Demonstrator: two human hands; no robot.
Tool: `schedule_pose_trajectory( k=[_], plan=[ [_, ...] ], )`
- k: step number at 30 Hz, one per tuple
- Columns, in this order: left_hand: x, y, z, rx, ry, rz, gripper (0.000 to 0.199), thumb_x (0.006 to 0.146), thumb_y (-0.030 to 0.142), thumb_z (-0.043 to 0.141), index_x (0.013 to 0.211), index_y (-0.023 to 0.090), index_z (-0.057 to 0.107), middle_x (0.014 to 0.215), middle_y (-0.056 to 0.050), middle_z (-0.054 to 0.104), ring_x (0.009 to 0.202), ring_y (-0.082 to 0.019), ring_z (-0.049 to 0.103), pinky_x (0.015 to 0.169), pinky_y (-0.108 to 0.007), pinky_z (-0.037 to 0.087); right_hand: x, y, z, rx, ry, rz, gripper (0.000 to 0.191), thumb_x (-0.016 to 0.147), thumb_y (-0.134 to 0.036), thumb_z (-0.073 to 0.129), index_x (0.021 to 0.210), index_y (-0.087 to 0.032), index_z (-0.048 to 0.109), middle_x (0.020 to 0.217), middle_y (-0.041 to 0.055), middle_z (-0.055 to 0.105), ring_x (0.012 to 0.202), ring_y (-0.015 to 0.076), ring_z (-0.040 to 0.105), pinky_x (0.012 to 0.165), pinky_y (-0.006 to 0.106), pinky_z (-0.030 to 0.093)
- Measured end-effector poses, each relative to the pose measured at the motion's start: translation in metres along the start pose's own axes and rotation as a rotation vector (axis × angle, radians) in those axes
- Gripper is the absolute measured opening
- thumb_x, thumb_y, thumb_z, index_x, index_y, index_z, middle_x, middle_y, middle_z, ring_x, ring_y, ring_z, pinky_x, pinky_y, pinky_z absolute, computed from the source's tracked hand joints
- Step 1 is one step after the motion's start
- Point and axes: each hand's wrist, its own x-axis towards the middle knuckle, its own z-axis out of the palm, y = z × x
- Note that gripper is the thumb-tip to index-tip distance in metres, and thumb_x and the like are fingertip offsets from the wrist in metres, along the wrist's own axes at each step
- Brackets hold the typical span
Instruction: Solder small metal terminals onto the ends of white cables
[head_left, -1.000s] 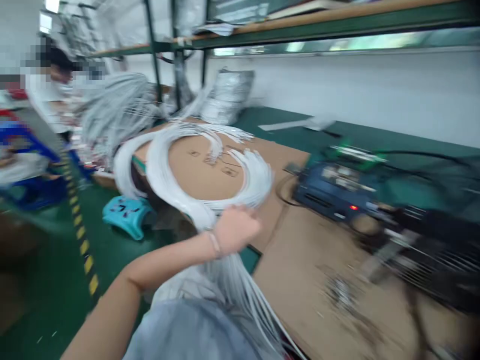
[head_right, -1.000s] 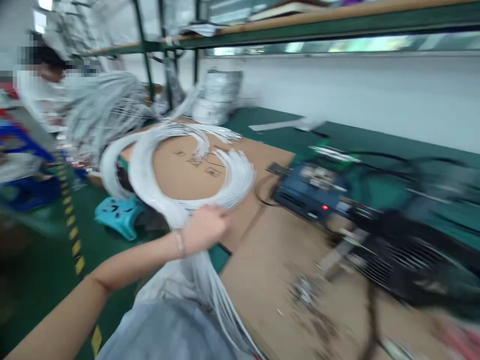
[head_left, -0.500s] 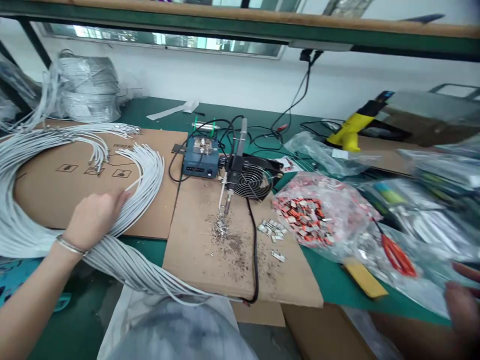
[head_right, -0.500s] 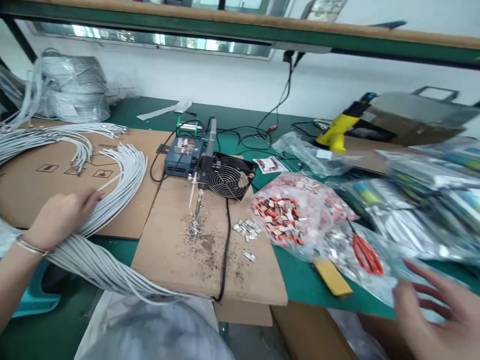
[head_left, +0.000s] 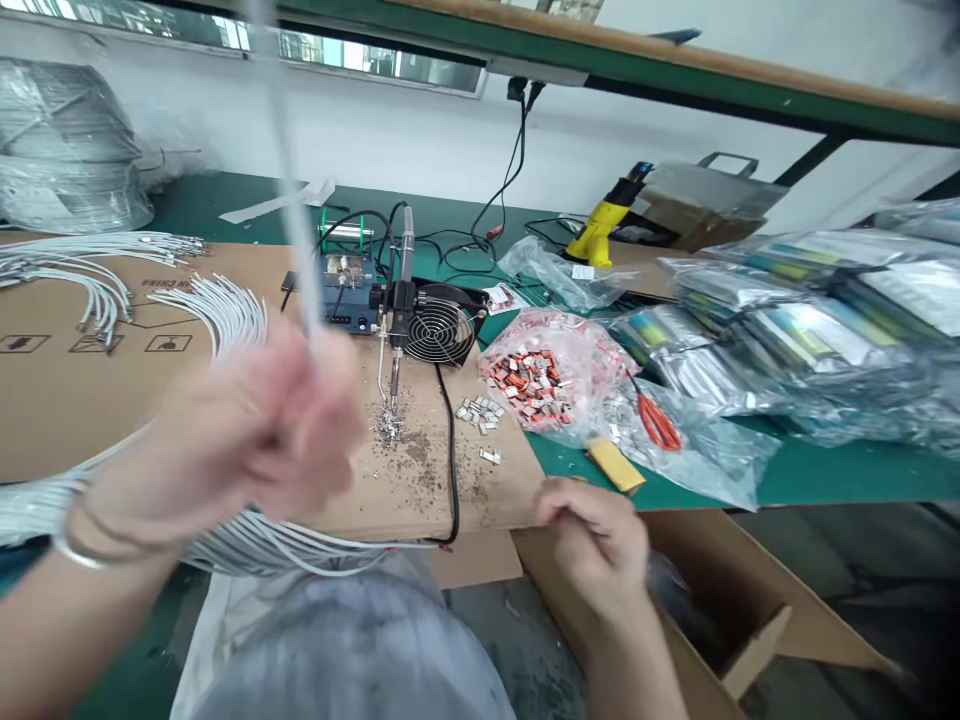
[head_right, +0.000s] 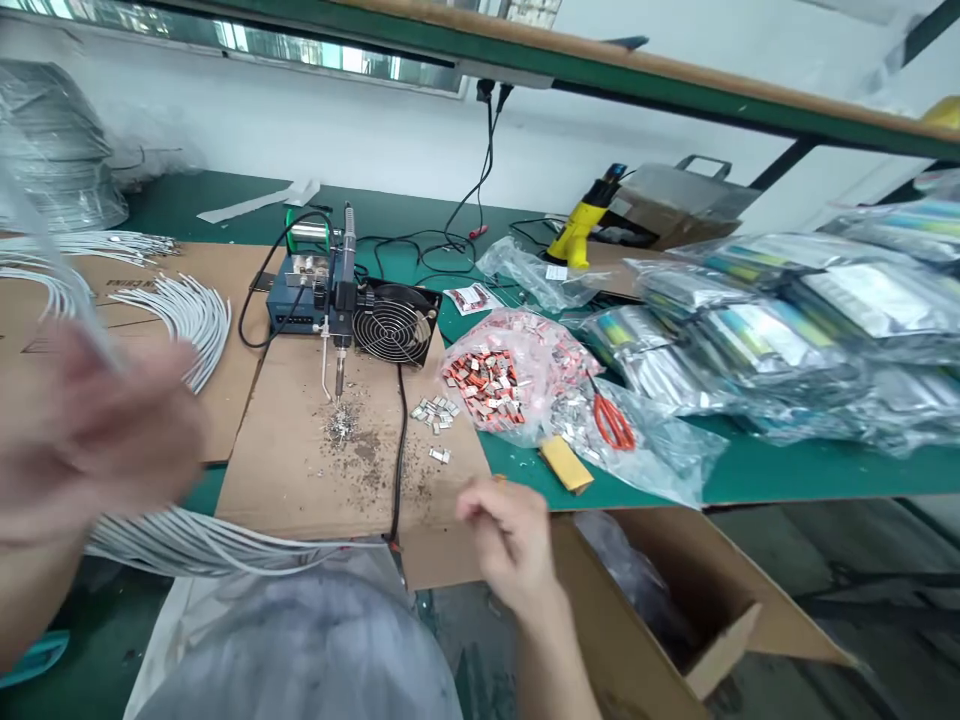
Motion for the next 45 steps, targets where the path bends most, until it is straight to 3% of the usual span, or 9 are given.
schedule_pose_trajectory(
  k=[2,6,9,19,24,28,34,40,45],
  plan=[
    [-0.011,-0.033,0.031,-0.144,-0.345,-0.228,0.043,0.080,0.057,0.045,0.071,0.015,0.050,0.047,0.006,0.030,0.040,-0.004,0.025,0.039,-0.014,0.023,0.003,-0.017,0.025,0.203,-0.041,0.068,0.030,0.073,0.000,0.036,0.081,-0.020,0.057,0.057,-0.0022,0.051,0.048,0.0078,0.048,0.046,0.019,0.037],
    [-0.036,-0.099,0.045,-0.147,-0.302,-0.392,0.039,0.088,0.048,0.036,0.089,0.013,0.053,0.042,0.006,0.038,0.034,-0.003,0.022,0.036,-0.014,0.017,0.006,-0.039,0.061,0.725,-0.203,0.345,0.032,0.078,-0.013,0.055,0.110,-0.019,0.055,0.083,0.0041,0.060,0.066,0.0115,0.057,0.059,0.023,0.048],
    [-0.054,-0.120,0.039,-0.019,-0.322,-0.486,0.045,0.087,0.053,0.034,0.100,0.013,0.050,0.046,0.005,0.045,0.030,-0.003,0.025,0.032,-0.015,0.016,0.010,-0.044,0.075,0.988,-0.230,0.524,0.021,0.076,-0.023,0.062,0.095,-0.015,0.059,0.071,0.0020,0.057,0.055,0.0082,0.052,0.050,0.019,0.046],
    [-0.055,-0.129,0.062,-0.099,-0.045,-0.271,0.037,0.075,0.048,0.058,0.069,0.012,0.049,0.053,0.001,0.047,0.041,-0.006,0.044,0.039,-0.015,0.035,0.008,-0.059,0.076,0.846,-0.313,0.566,0.017,0.069,-0.026,0.068,0.067,-0.011,0.060,0.058,0.0009,0.051,0.053,0.0088,0.042,0.049,0.021,0.034],
    [-0.059,-0.134,0.060,0.336,0.028,-0.027,0.019,0.082,0.032,0.054,0.082,0.016,0.065,0.064,-0.002,0.060,0.046,-0.007,0.050,0.046,-0.016,0.039,0.007,-0.054,0.068,0.725,-0.436,0.469,0.011,0.069,-0.019,0.067,0.064,-0.011,0.060,0.058,0.0006,0.051,0.051,0.0078,0.041,0.047,0.020,0.030],
    [-0.069,-0.136,0.066,0.477,0.175,0.064,0.011,0.081,0.024,0.057,0.087,0.021,0.065,0.064,0.001,0.062,0.049,-0.007,0.053,0.050,-0.015,0.041,-0.001,-0.053,0.083,1.024,-0.265,0.552,0.022,0.065,-0.021,0.071,0.055,-0.012,0.054,0.053,-0.0010,0.046,0.046,0.0065,0.038,0.042,0.019,0.027],
    [-0.075,-0.137,0.073,-0.191,0.195,-0.206,0.028,0.080,0.042,0.056,0.077,0.014,0.056,0.055,0.000,0.057,0.033,-0.004,0.045,0.034,-0.012,0.024,0.002,-0.048,0.082,1.174,0.050,0.552,0.028,0.075,-0.032,0.064,0.057,-0.016,0.051,0.052,-0.0033,0.040,0.045,0.0064,0.033,0.042,0.019,0.027],
    [-0.072,-0.128,0.063,-0.206,-0.030,-0.283,0.036,0.084,0.048,0.046,0.073,0.013,0.046,0.044,0.005,0.042,0.029,-0.002,0.029,0.032,-0.013,0.017,0.017,-0.060,0.067,0.714,-0.479,0.321,0.007,0.070,-0.014,0.068,0.076,-0.011,0.067,0.066,0.0038,0.059,0.060,0.0107,0.048,0.052,0.022,0.035],
    [-0.072,-0.121,0.060,-0.054,-0.116,-0.256,0.037,0.087,0.045,0.042,0.071,0.012,0.049,0.043,0.006,0.033,0.037,-0.003,0.024,0.037,-0.015,0.019,0.026,-0.063,0.060,0.532,-0.587,0.105,0.003,0.071,-0.010,0.064,0.069,-0.012,0.064,0.065,0.0012,0.059,0.062,0.0096,0.052,0.062,0.023,0.039]
  ],
)
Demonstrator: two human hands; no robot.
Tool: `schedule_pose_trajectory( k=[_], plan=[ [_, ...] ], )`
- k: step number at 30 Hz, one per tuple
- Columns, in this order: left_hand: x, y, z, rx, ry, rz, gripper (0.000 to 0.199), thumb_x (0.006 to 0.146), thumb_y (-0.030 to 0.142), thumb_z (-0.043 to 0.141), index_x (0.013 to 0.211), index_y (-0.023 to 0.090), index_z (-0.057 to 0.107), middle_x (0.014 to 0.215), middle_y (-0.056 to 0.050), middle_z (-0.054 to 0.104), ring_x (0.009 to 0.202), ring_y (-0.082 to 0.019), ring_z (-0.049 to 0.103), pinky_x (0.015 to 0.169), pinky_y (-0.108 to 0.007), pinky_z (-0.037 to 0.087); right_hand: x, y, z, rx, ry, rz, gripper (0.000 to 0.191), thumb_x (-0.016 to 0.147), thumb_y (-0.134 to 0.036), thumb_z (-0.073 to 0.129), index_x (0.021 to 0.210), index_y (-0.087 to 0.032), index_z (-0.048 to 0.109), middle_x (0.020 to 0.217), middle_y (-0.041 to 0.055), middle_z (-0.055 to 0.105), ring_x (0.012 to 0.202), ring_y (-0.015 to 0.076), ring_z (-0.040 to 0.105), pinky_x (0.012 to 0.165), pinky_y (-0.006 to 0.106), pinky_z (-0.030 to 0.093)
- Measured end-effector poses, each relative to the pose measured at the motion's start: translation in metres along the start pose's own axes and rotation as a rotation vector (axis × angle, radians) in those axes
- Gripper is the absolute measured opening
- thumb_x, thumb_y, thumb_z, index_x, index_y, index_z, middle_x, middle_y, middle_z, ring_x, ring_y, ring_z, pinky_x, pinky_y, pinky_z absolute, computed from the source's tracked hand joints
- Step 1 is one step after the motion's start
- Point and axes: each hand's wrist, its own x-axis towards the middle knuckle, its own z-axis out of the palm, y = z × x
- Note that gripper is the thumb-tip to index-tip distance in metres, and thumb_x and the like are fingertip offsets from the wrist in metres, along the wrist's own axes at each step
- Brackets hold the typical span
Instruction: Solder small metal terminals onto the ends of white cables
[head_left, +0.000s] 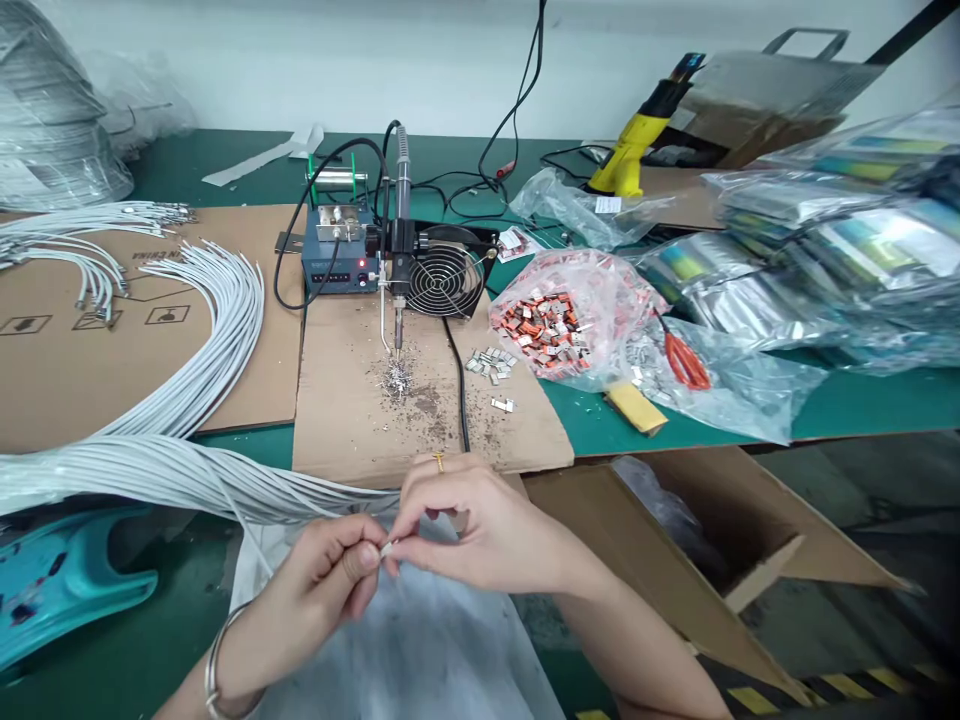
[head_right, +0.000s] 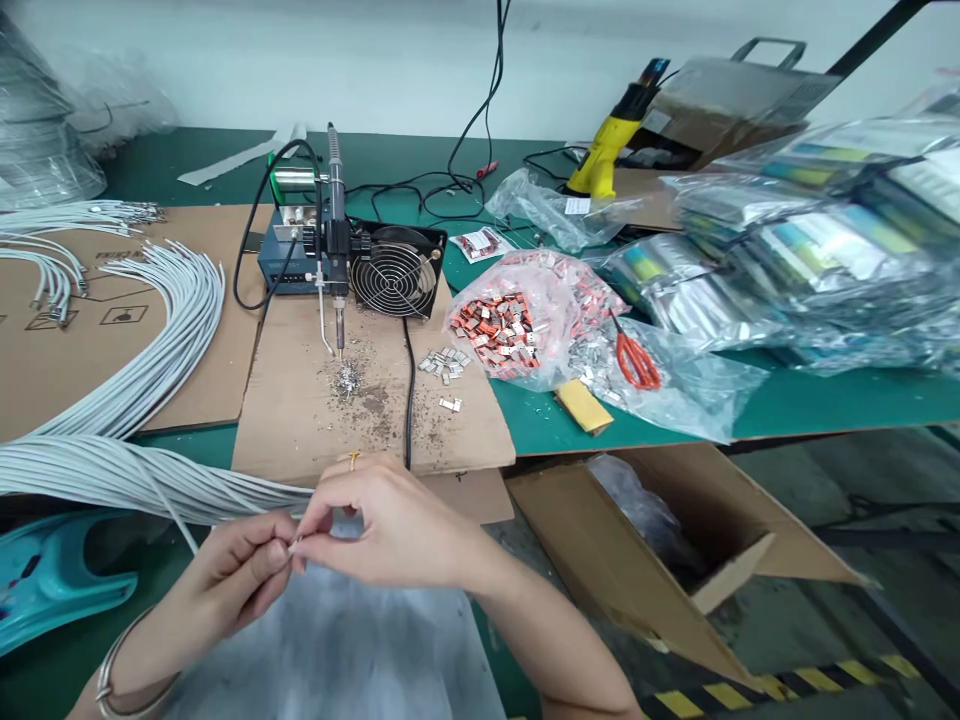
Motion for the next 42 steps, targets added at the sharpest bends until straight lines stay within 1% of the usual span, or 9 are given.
schedule_pose_trajectory(
  k=[5,9,14,19,26,29,35,38,42],
  plan=[
    [0.003,-0.003,0.000,-0.230,-0.033,0.037,0.032,0.087,0.040,0.045,0.070,0.013,0.045,0.042,0.007,0.032,0.032,-0.002,0.020,0.032,-0.013,0.014,0.002,0.004,0.024,0.419,0.248,0.015,0.014,0.066,-0.010,0.066,0.057,-0.013,0.057,0.054,-0.0006,0.049,0.049,0.0081,0.043,0.044,0.020,0.031],
    [0.007,-0.008,0.006,-0.361,-0.071,0.131,0.028,0.089,0.037,0.043,0.072,0.014,0.045,0.041,0.007,0.034,0.029,0.000,0.019,0.030,-0.011,0.015,0.007,0.012,0.052,0.777,0.493,-0.018,0.013,0.068,-0.014,0.067,0.059,-0.015,0.058,0.055,0.0001,0.048,0.051,0.0090,0.043,0.046,0.021,0.032],
    [0.003,-0.002,0.012,-0.272,0.115,0.124,0.029,0.085,0.041,0.049,0.076,0.013,0.050,0.053,0.002,0.050,0.033,-0.002,0.039,0.034,-0.011,0.021,0.006,0.018,0.038,0.897,0.655,-0.004,0.016,0.072,-0.027,0.067,0.062,-0.018,0.059,0.057,-0.0011,0.045,0.052,0.0095,0.039,0.047,0.021,0.030],
    [0.003,-0.001,0.008,0.034,0.306,0.236,0.020,0.084,0.033,0.052,0.080,0.014,0.057,0.063,0.000,0.050,0.044,-0.007,0.050,0.041,-0.016,0.039,-0.001,0.011,0.014,0.279,0.362,0.112,0.007,0.070,-0.020,0.068,0.073,-0.014,0.065,0.063,0.0023,0.058,0.056,0.0105,0.042,0.051,0.023,0.032],
    [0.006,-0.002,0.002,0.627,0.370,0.374,0.010,0.085,0.019,0.051,0.086,0.018,0.061,0.064,0.000,0.048,0.056,-0.007,0.048,0.052,-0.017,0.038,-0.003,0.002,-0.001,0.029,0.166,0.143,0.006,0.075,-0.017,0.061,0.070,-0.013,0.063,0.063,0.0005,0.057,0.058,0.0082,0.047,0.052,0.020,0.034],
    [0.008,0.000,0.004,0.519,0.355,0.335,0.013,0.085,0.024,0.051,0.081,0.016,0.060,0.059,0.001,0.048,0.050,-0.007,0.047,0.048,-0.017,0.036,0.000,0.007,0.006,0.170,0.223,0.171,0.013,0.073,-0.020,0.062,0.063,-0.012,0.060,0.056,0.0010,0.053,0.052,0.0084,0.044,0.047,0.020,0.032],
    [0.014,0.000,0.011,0.021,0.367,0.167,0.021,0.082,0.033,0.054,0.074,0.014,0.056,0.045,0.002,0.050,0.041,-0.007,0.047,0.043,-0.016,0.038,0.005,0.019,0.044,0.560,0.586,0.052,0.012,0.071,-0.018,0.063,0.062,-0.015,0.056,0.056,-0.0005,0.050,0.050,0.0087,0.044,0.045,0.020,0.034],
    [0.012,0.000,0.008,0.050,0.350,0.203,0.019,0.081,0.030,0.055,0.072,0.013,0.057,0.048,0.002,0.049,0.041,-0.007,0.047,0.043,-0.016,0.038,0.004,0.017,0.037,0.443,0.517,0.054,0.009,0.071,-0.017,0.062,0.065,-0.015,0.057,0.057,-0.0001,0.050,0.052,0.0091,0.042,0.047,0.021,0.033],
    [0.010,-0.002,0.002,0.198,0.306,0.254,0.016,0.082,0.026,0.054,0.073,0.014,0.060,0.055,0.002,0.045,0.044,-0.006,0.047,0.044,-0.016,0.036,0.001,0.009,0.008,0.151,0.267,0.126,0.003,0.070,-0.016,0.062,0.072,-0.013,0.062,0.061,0.0010,0.055,0.056,0.0095,0.042,0.049,0.022,0.032]
  ],
)
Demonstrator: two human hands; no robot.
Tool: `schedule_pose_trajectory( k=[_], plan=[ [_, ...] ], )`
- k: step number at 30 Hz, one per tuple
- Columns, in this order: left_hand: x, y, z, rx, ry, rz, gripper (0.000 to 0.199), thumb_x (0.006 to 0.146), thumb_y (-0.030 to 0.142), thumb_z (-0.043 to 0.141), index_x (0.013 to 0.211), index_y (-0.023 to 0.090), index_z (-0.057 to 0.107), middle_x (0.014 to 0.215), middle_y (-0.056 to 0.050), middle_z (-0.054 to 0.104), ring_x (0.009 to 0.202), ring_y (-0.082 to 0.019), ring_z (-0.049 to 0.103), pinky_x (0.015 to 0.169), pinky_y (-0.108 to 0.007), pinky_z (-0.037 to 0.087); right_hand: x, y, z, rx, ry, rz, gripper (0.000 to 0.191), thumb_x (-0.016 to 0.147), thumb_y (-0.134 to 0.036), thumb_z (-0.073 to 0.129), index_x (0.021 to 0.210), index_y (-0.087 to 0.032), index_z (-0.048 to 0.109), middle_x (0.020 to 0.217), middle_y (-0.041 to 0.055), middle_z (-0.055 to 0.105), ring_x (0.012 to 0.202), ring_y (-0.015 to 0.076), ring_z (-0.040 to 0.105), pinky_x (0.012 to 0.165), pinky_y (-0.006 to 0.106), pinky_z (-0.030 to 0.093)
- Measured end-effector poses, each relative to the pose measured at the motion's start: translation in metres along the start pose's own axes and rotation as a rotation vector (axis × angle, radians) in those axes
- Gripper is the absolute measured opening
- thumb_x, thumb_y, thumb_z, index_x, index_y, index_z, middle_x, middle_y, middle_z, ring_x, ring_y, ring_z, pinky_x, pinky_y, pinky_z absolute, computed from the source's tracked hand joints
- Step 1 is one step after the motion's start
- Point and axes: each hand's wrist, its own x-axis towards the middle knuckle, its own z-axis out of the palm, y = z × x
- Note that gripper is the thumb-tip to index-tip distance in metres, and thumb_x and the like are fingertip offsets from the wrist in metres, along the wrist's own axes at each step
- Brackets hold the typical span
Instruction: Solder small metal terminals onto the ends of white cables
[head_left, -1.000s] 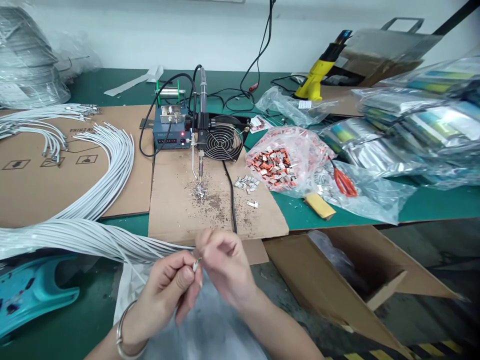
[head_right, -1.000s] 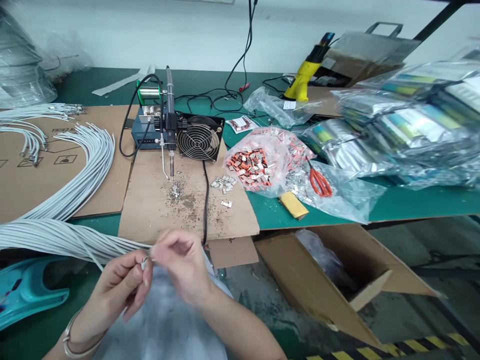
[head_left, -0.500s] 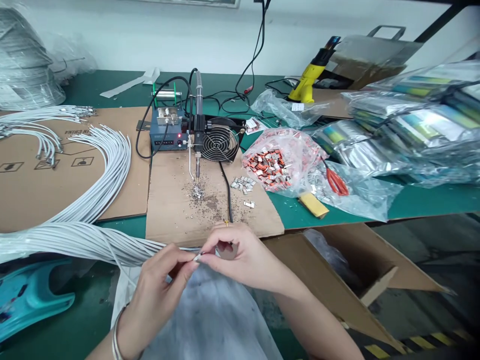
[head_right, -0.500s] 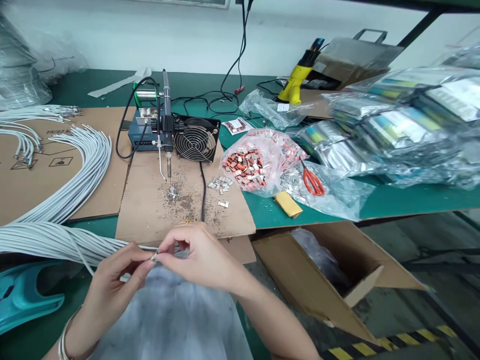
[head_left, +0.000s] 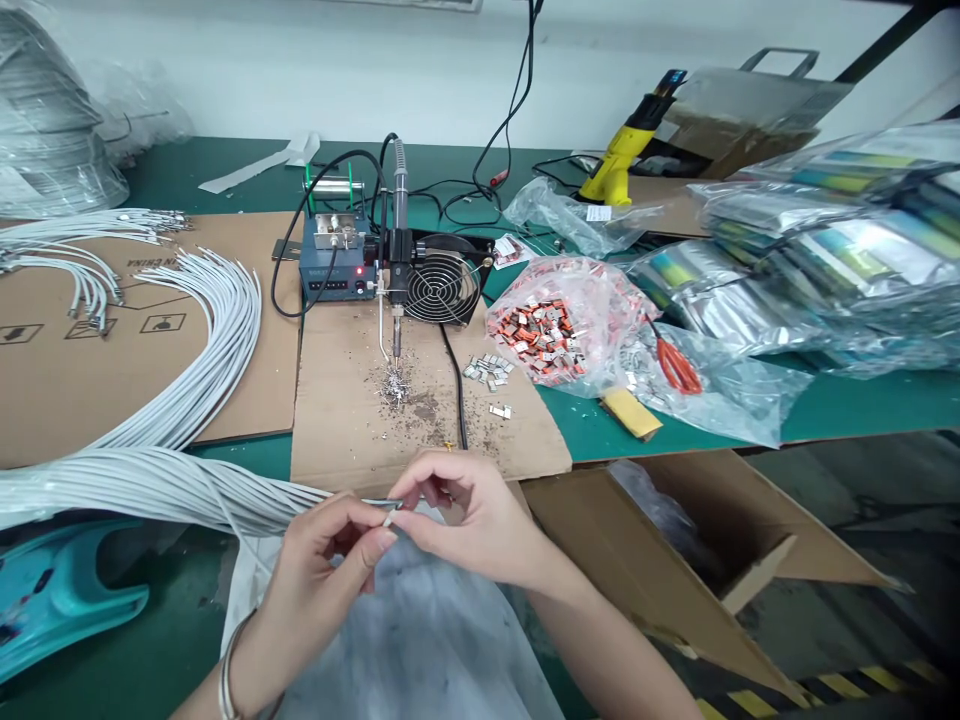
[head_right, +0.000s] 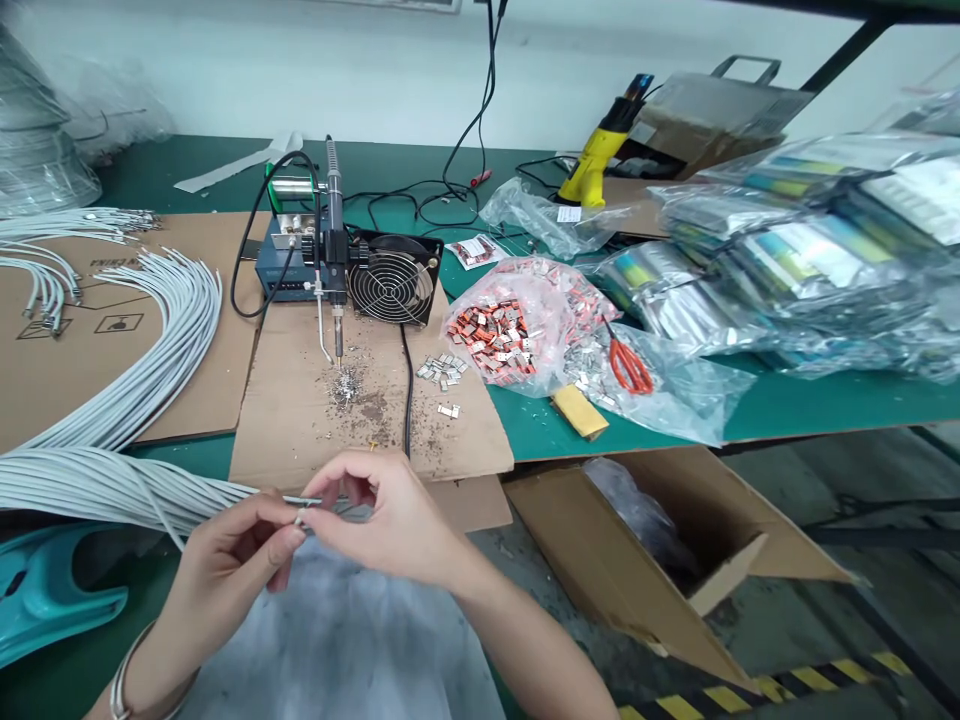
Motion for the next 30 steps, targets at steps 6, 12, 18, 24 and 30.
schedule_pose_trajectory(
  k=[6,12,18,24,30],
  plan=[
    [0.001,-0.003,0.006,-0.069,0.056,-0.011,0.014,0.081,0.026,0.055,0.073,0.015,0.059,0.054,0.003,0.044,0.042,-0.005,0.044,0.043,-0.016,0.034,-0.002,0.005,0.010,0.225,0.038,0.173,0.019,0.069,-0.027,0.065,0.062,-0.011,0.057,0.055,0.0018,0.052,0.050,0.0088,0.041,0.045,0.021,0.031],
    [0.000,-0.001,0.007,-0.154,0.235,-0.152,0.016,0.076,0.031,0.060,0.072,0.015,0.060,0.050,0.003,0.049,0.044,-0.008,0.045,0.047,-0.019,0.036,0.006,0.006,-0.024,-0.054,0.056,0.096,0.023,0.073,-0.032,0.065,0.087,-0.014,0.064,0.065,0.0015,0.057,0.052,0.0091,0.043,0.047,0.020,0.034],
    [0.010,0.001,-0.006,-0.359,0.368,-0.258,0.027,0.066,0.041,0.069,0.071,0.017,0.056,0.062,0.003,0.055,0.049,-0.009,0.050,0.051,-0.019,0.041,0.053,0.019,-0.153,-1.084,0.342,0.140,0.018,0.077,-0.010,0.049,0.084,-0.011,0.065,0.085,0.0118,0.063,0.079,0.0224,0.055,0.075,0.034,0.037],
    [0.029,0.008,-0.014,-0.198,0.321,-0.264,0.028,0.069,0.038,0.066,0.082,0.015,0.057,0.055,0.003,0.052,0.042,-0.008,0.045,0.043,-0.018,0.039,0.073,0.055,-0.188,-1.156,0.118,0.186,0.004,0.068,-0.011,0.060,0.068,-0.013,0.063,0.068,0.0070,0.062,0.072,0.0219,0.055,0.069,0.030,0.037],
    [0.081,0.017,-0.045,0.205,-0.066,-0.174,0.030,0.078,0.038,0.055,0.094,0.012,0.056,0.056,0.003,0.047,0.044,-0.007,0.046,0.040,-0.017,0.036,0.061,0.038,-0.178,-1.082,0.296,0.159,0.008,0.077,-0.020,0.054,0.078,-0.013,0.058,0.068,0.0062,0.060,0.059,0.0169,0.053,0.056,0.029,0.038]
  ],
)
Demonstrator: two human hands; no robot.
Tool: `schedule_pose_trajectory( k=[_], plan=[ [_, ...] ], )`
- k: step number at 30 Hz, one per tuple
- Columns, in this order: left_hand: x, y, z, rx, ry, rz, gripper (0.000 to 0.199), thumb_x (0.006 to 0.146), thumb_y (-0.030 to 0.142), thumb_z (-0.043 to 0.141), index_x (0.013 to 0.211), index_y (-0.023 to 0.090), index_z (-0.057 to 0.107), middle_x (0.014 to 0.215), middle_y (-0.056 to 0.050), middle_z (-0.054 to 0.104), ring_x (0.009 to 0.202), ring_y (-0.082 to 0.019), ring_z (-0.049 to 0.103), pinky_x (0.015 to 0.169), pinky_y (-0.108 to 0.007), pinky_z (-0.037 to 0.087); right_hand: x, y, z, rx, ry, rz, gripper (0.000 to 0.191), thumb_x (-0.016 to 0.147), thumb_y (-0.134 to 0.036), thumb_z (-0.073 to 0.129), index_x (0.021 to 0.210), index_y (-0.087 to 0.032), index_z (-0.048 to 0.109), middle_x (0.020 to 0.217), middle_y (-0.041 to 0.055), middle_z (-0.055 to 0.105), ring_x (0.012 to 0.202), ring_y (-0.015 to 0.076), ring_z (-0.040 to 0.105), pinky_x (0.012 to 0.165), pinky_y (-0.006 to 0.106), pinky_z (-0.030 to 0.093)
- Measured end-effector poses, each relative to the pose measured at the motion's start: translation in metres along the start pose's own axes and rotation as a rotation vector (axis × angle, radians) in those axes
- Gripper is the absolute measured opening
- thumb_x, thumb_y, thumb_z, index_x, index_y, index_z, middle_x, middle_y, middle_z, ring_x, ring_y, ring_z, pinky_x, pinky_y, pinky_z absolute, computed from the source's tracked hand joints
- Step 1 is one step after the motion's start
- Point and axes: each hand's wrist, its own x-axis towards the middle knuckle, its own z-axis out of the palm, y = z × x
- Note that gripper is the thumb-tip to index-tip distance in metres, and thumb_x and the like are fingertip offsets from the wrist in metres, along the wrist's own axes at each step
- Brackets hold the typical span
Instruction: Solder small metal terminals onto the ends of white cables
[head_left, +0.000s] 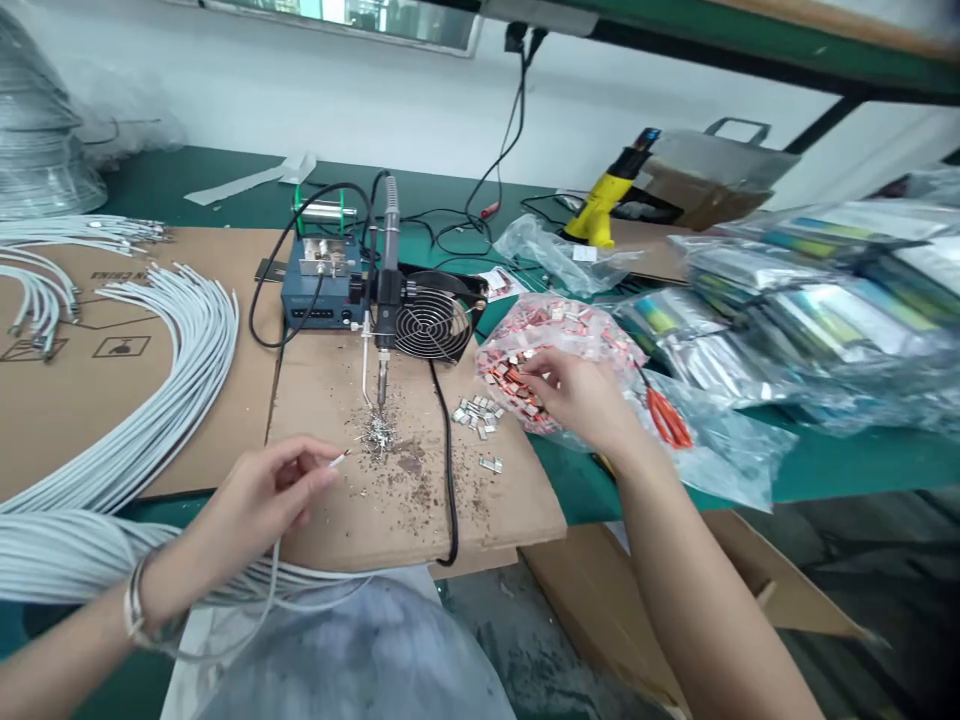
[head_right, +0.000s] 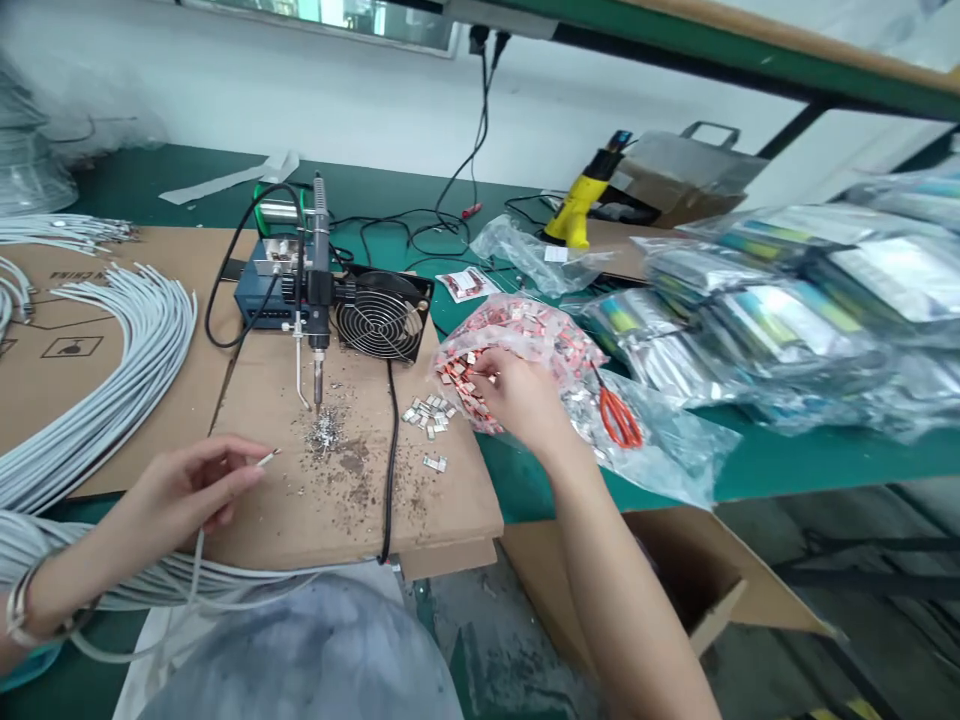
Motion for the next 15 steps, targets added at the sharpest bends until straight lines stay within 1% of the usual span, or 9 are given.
schedule_pose_trajectory(
  k=[2,3,4,5,6,8,9,11,15],
  plan=[
    [0.020,0.006,-0.009,0.096,-0.101,-0.024,0.028,0.080,0.037,0.053,0.090,0.011,0.056,0.056,0.003,0.046,0.043,-0.005,0.043,0.040,-0.015,0.033,-0.008,-0.022,-0.001,0.163,0.043,-0.002,0.015,0.080,-0.026,0.052,0.085,-0.013,0.057,0.073,0.0061,0.061,0.059,0.0147,0.054,0.054,0.027,0.041],
    [0.030,0.009,-0.011,0.113,-0.142,-0.045,0.028,0.080,0.037,0.052,0.088,0.010,0.056,0.056,0.003,0.045,0.043,-0.005,0.041,0.039,-0.015,0.031,-0.011,-0.036,0.001,0.373,0.019,-0.008,0.017,0.079,-0.029,0.054,0.085,-0.013,0.057,0.072,0.0060,0.060,0.058,0.0140,0.055,0.052,0.025,0.043],
    [0.038,0.013,-0.012,0.112,-0.177,-0.065,0.028,0.081,0.037,0.051,0.086,0.010,0.055,0.058,0.003,0.046,0.043,-0.004,0.040,0.038,-0.014,0.030,-0.014,-0.051,0.005,0.569,-0.057,-0.002,0.018,0.078,-0.030,0.056,0.084,-0.013,0.058,0.070,0.0052,0.060,0.056,0.0130,0.054,0.050,0.024,0.044],
    [0.045,0.016,-0.012,0.100,-0.206,-0.083,0.028,0.081,0.037,0.051,0.085,0.010,0.054,0.060,0.003,0.046,0.044,-0.004,0.039,0.037,-0.014,0.030,-0.016,-0.065,0.011,0.725,-0.167,0.021,0.018,0.077,-0.029,0.057,0.085,-0.012,0.058,0.068,0.0044,0.059,0.054,0.0120,0.054,0.049,0.024,0.045],
    [0.051,0.019,-0.011,0.080,-0.230,-0.096,0.027,0.081,0.037,0.051,0.085,0.010,0.053,0.061,0.003,0.045,0.045,-0.004,0.039,0.037,-0.013,0.031,-0.018,-0.079,0.018,0.846,-0.279,0.061,0.018,0.077,-0.027,0.057,0.087,-0.012,0.059,0.067,0.0040,0.059,0.052,0.0112,0.054,0.049,0.023,0.047],
    [0.058,0.021,-0.010,0.027,-0.254,-0.113,0.026,0.081,0.035,0.052,0.084,0.010,0.053,0.063,0.003,0.044,0.047,-0.005,0.040,0.037,-0.013,0.034,-0.017,-0.099,0.034,0.996,-0.472,0.170,0.019,0.078,-0.019,0.054,0.094,-0.009,0.058,0.071,0.0045,0.060,0.054,0.0098,0.057,0.052,0.023,0.050],
    [0.060,0.021,-0.009,-0.001,-0.261,-0.118,0.026,0.080,0.035,0.052,0.085,0.010,0.053,0.063,0.002,0.045,0.049,-0.005,0.041,0.037,-0.014,0.036,-0.015,-0.106,0.042,1.058,-0.538,0.228,0.020,0.079,-0.015,0.052,0.096,-0.009,0.058,0.073,0.0047,0.060,0.055,0.0092,0.058,0.054,0.022,0.051],
    [0.060,0.017,-0.009,-0.045,-0.276,-0.134,0.027,0.079,0.034,0.054,0.089,0.009,0.055,0.066,0.001,0.047,0.050,-0.006,0.043,0.038,-0.014,0.038,-0.012,-0.112,0.054,1.178,-0.613,0.323,0.019,0.078,-0.010,0.051,0.097,-0.009,0.056,0.073,0.0042,0.061,0.056,0.0085,0.060,0.055,0.020,0.052],
    [0.057,0.011,-0.010,-0.084,-0.276,-0.155,0.031,0.079,0.032,0.055,0.101,0.010,0.057,0.070,-0.001,0.052,0.048,-0.006,0.045,0.038,-0.015,0.040,-0.010,-0.111,0.064,1.358,-0.632,0.381,0.014,0.076,-0.013,0.058,0.089,-0.010,0.055,0.071,0.0033,0.062,0.056,0.0088,0.061,0.055,0.018,0.053]
  ],
)
